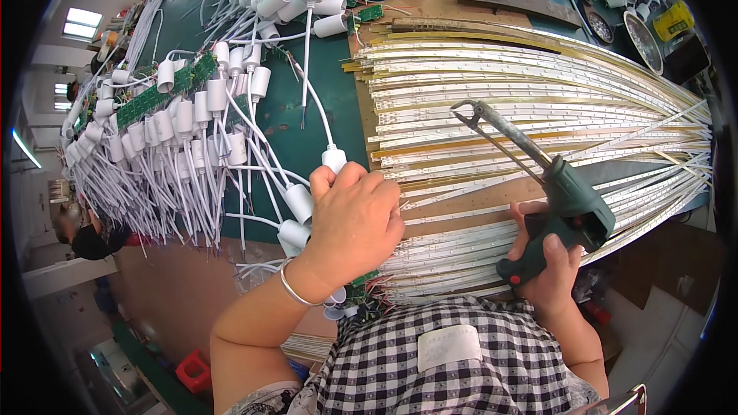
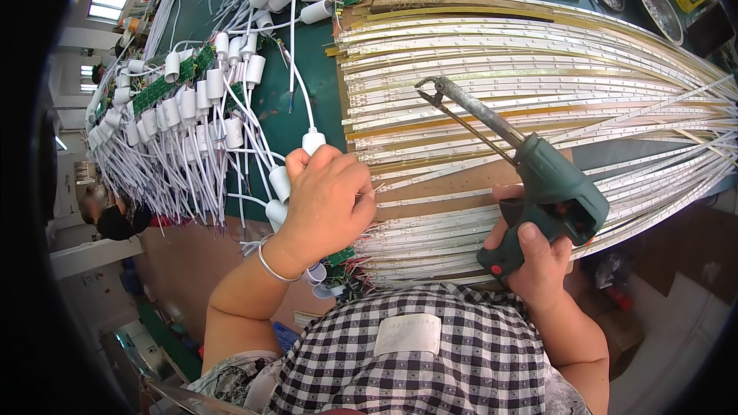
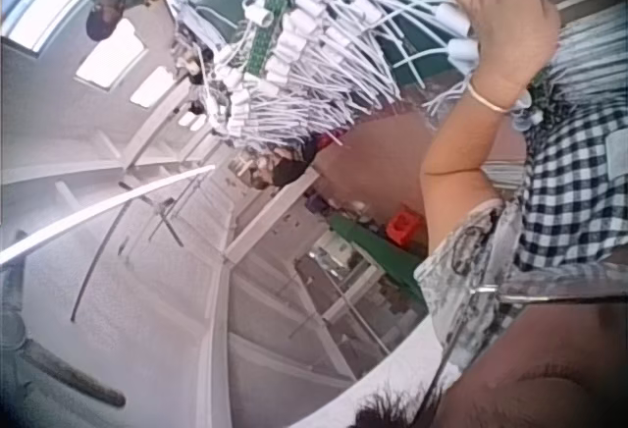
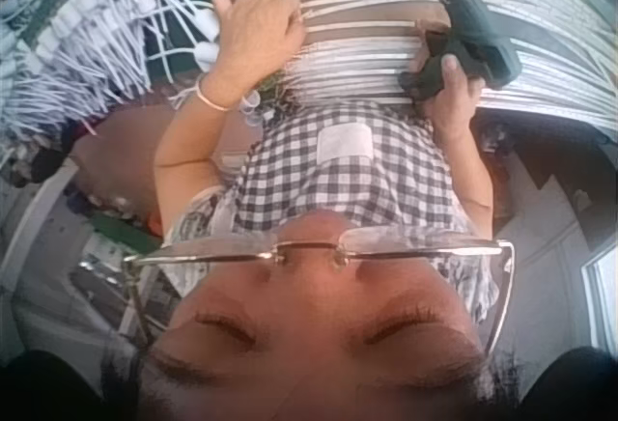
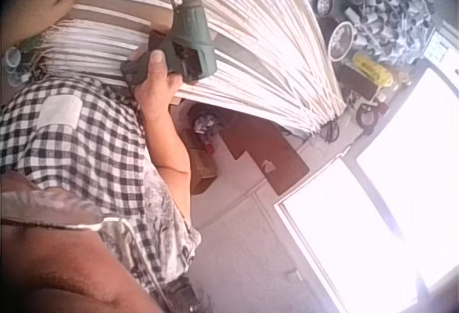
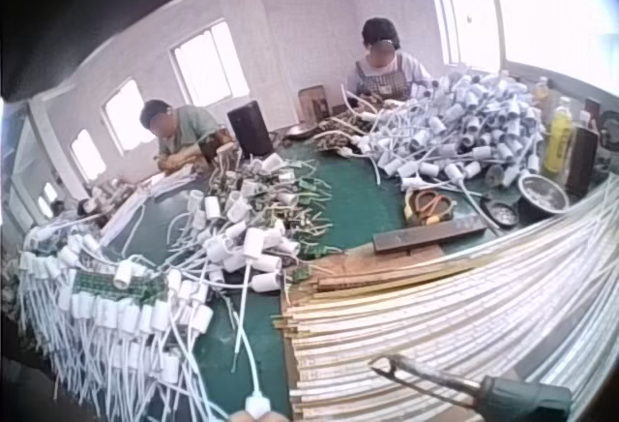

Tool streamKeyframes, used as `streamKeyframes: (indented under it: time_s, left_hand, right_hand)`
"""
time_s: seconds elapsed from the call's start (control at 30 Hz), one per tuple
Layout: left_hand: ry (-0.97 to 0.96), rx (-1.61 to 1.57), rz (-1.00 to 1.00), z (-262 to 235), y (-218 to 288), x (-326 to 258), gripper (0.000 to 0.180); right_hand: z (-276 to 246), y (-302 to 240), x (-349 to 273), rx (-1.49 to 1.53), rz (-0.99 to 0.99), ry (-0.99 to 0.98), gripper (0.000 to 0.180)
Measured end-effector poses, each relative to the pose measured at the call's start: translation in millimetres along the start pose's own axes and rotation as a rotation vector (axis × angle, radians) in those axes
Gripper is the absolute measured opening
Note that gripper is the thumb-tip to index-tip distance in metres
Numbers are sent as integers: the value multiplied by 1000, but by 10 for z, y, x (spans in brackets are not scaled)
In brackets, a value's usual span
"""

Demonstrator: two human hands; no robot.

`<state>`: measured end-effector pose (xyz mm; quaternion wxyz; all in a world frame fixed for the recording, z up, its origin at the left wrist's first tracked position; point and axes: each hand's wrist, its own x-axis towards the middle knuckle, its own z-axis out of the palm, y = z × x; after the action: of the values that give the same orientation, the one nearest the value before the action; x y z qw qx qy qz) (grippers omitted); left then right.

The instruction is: The person solders wires from electronic components to LED strips using a soldering gun.

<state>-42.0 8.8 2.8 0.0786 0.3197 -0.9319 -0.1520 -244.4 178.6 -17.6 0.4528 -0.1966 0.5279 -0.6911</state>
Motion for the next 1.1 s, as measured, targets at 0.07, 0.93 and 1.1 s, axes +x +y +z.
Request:
streamKeyframes:
  time_s: [0.07, 0.93, 1.1]
  left_hand:
    - [-1, 1, -3, 2, 4, 1, 10]
    - [-11, -13, -33, 42, -26, -17, 11]
    - [-13, -21, -40, 40, -20, -10, 11]
  right_hand:
    - [1, -14, -6, -13, 4, -1, 60]
    - [-106, -234, -430, -769, 215, -355, 33]
    - [-99, -256, -409, -782, 253, -378, 33]
